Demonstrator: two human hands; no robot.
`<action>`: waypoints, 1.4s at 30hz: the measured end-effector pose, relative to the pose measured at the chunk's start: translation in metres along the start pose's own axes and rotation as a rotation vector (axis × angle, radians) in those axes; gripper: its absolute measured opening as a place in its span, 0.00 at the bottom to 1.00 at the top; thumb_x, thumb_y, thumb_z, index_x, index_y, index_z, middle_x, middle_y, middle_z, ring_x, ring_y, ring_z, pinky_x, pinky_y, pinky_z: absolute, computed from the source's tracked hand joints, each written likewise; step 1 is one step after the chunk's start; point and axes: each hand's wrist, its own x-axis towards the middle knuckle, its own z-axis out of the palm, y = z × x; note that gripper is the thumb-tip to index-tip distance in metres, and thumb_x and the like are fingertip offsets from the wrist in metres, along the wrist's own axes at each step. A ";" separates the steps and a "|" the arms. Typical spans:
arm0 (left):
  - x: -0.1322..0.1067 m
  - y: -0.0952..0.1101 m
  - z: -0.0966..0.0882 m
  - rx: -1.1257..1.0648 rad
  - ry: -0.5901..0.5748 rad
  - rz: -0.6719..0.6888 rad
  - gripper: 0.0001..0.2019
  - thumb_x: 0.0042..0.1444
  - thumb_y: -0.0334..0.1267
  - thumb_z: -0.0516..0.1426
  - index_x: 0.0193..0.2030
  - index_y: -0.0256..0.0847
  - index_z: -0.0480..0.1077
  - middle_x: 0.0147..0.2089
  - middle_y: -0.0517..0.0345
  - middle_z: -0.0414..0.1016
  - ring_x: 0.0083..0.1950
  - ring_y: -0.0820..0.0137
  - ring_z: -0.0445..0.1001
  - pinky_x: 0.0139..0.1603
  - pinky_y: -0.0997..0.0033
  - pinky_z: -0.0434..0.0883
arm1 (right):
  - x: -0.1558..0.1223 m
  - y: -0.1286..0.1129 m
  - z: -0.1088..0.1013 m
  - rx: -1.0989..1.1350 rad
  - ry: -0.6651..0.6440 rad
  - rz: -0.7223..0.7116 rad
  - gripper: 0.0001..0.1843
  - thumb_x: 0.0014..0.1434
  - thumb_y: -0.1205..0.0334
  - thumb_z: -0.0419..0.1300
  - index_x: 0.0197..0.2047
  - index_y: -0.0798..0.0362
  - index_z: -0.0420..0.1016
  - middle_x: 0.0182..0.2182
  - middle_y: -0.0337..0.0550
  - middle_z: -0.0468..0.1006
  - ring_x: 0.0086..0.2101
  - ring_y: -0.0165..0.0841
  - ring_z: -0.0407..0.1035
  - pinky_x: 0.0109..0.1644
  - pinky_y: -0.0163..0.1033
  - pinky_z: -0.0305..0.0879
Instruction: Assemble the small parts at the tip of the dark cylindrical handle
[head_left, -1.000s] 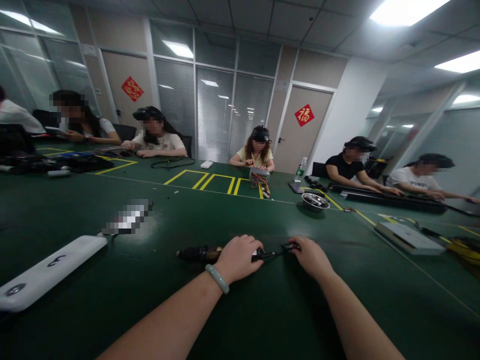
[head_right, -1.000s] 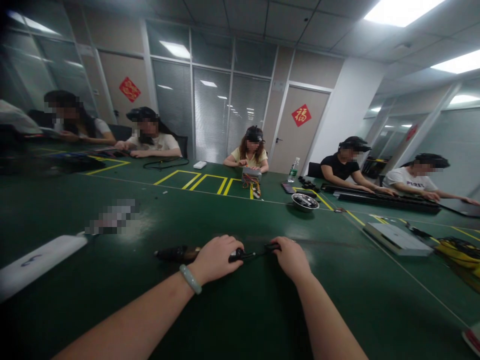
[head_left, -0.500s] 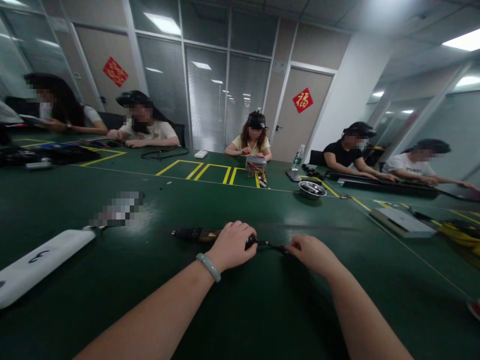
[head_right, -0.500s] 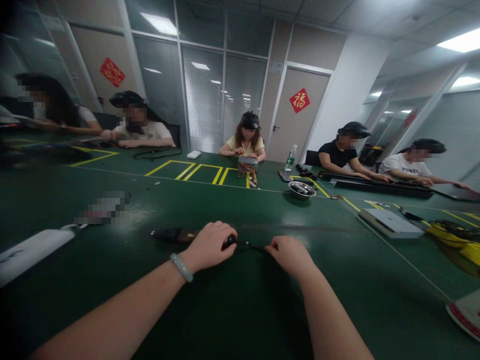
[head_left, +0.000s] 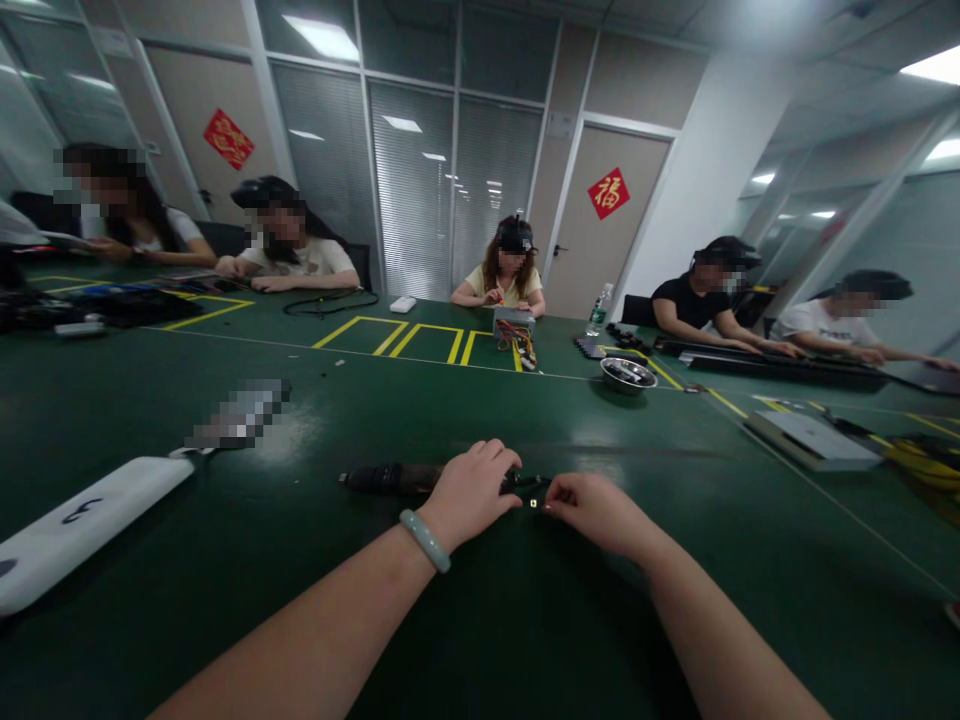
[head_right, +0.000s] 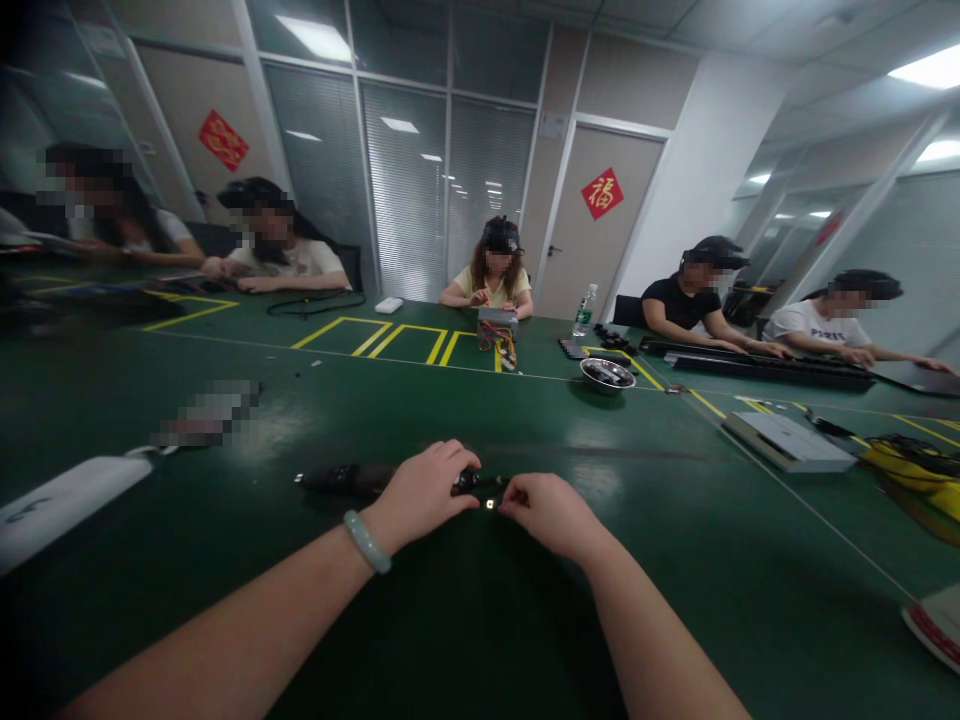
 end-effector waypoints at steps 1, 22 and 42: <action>-0.001 0.002 -0.003 -0.003 -0.010 -0.006 0.20 0.52 0.50 0.61 0.49 0.46 0.67 0.49 0.57 0.67 0.49 0.62 0.66 0.46 0.63 0.67 | -0.001 -0.001 0.000 0.005 -0.048 -0.017 0.10 0.57 0.55 0.57 0.36 0.50 0.76 0.32 0.39 0.78 0.31 0.31 0.69 0.32 0.32 0.58; -0.001 0.006 -0.011 0.086 -0.183 0.177 0.13 0.55 0.42 0.59 0.46 0.46 0.64 0.42 0.59 0.73 0.42 0.65 0.72 0.41 0.67 0.66 | -0.006 -0.002 0.007 0.154 -0.156 -0.145 0.08 0.57 0.59 0.58 0.37 0.52 0.75 0.30 0.38 0.77 0.30 0.29 0.70 0.30 0.30 0.60; 0.004 -0.006 0.003 0.088 -0.056 0.197 0.15 0.53 0.46 0.61 0.43 0.44 0.65 0.42 0.59 0.71 0.44 0.66 0.69 0.39 0.68 0.65 | -0.002 0.007 0.014 0.182 -0.183 -0.022 0.09 0.57 0.57 0.57 0.38 0.52 0.73 0.31 0.40 0.76 0.26 0.27 0.68 0.26 0.30 0.56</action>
